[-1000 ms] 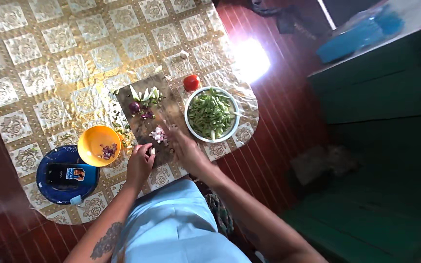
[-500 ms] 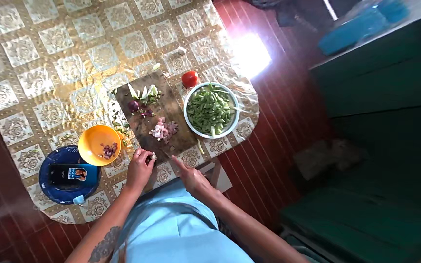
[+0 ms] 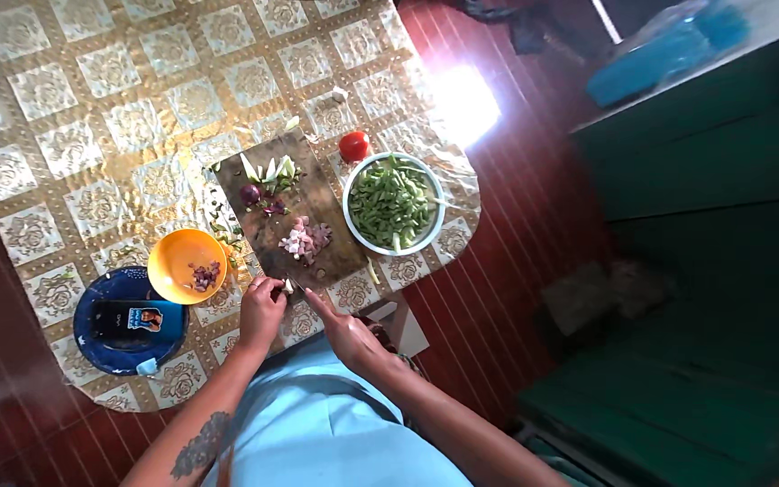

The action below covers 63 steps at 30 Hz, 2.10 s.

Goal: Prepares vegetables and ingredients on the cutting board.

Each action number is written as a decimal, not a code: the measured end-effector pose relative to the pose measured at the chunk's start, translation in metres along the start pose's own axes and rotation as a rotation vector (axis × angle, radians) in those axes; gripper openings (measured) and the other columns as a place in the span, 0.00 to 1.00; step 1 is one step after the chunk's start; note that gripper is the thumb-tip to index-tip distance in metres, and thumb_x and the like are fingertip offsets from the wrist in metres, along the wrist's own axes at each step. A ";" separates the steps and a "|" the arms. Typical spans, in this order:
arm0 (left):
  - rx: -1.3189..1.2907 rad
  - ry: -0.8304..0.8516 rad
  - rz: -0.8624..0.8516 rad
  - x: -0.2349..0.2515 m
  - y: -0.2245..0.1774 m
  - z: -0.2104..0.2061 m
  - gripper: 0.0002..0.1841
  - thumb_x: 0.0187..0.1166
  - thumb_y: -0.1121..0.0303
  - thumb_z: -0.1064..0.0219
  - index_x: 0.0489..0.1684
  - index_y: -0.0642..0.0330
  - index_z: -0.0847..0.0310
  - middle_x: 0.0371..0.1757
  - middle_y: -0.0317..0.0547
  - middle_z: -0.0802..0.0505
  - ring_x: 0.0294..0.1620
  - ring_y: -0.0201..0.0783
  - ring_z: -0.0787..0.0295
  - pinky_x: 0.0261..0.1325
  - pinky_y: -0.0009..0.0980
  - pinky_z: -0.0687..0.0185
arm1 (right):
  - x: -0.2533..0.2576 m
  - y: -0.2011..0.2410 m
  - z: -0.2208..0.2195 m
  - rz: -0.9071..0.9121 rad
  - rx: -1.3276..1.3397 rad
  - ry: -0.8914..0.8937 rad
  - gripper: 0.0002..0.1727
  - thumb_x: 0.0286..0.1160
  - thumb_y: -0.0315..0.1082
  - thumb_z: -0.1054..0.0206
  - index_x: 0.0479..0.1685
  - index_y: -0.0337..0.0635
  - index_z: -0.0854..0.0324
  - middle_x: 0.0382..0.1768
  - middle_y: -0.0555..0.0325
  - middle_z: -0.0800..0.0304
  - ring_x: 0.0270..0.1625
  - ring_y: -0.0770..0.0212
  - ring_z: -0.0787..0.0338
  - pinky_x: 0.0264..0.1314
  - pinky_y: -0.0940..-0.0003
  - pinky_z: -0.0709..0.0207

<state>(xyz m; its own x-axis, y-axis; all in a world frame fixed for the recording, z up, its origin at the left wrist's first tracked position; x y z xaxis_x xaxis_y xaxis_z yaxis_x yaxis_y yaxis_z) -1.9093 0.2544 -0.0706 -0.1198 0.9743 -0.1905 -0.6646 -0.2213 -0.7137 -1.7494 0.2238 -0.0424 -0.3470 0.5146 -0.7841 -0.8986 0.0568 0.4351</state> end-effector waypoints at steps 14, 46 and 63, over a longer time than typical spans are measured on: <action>0.000 -0.023 -0.043 -0.003 0.000 -0.001 0.05 0.71 0.81 0.29 0.35 0.71 0.07 0.49 0.61 0.05 0.51 0.53 0.05 0.59 0.44 0.12 | 0.024 0.009 -0.009 0.058 0.008 -0.051 0.40 0.90 0.24 0.58 0.99 0.61 0.66 0.57 0.34 0.13 0.52 0.34 0.08 0.57 0.39 0.17; 0.018 0.015 0.026 -0.004 -0.003 0.002 0.05 0.71 0.82 0.31 0.35 0.73 0.08 0.54 0.65 0.06 0.55 0.54 0.06 0.62 0.44 0.14 | 0.009 0.019 -0.009 0.018 -0.053 0.018 0.42 0.89 0.23 0.57 0.99 0.62 0.69 0.56 0.33 0.12 0.50 0.33 0.08 0.56 0.38 0.18; 0.115 0.174 0.138 -0.007 -0.008 -0.004 0.27 0.81 0.55 0.29 0.62 0.74 0.20 0.57 0.66 0.12 0.55 0.56 0.11 0.63 0.47 0.17 | 0.002 0.007 0.017 0.046 0.100 -0.169 0.40 0.89 0.27 0.54 0.99 0.58 0.64 0.49 0.38 0.09 0.44 0.38 0.07 0.54 0.41 0.17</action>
<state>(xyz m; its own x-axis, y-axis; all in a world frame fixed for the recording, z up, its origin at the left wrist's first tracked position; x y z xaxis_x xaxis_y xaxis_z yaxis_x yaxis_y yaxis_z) -1.9004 0.2492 -0.0660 -0.0933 0.9113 -0.4010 -0.7313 -0.3360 -0.5935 -1.7517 0.2393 -0.0339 -0.3296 0.6543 -0.6806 -0.8489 0.1101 0.5169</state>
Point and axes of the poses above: each hand's wrist, its own x-axis towards the middle knuckle, its own z-axis out of the back of the hand, y = z × x, the point moved 7 cm from there along x, towards the middle knuckle
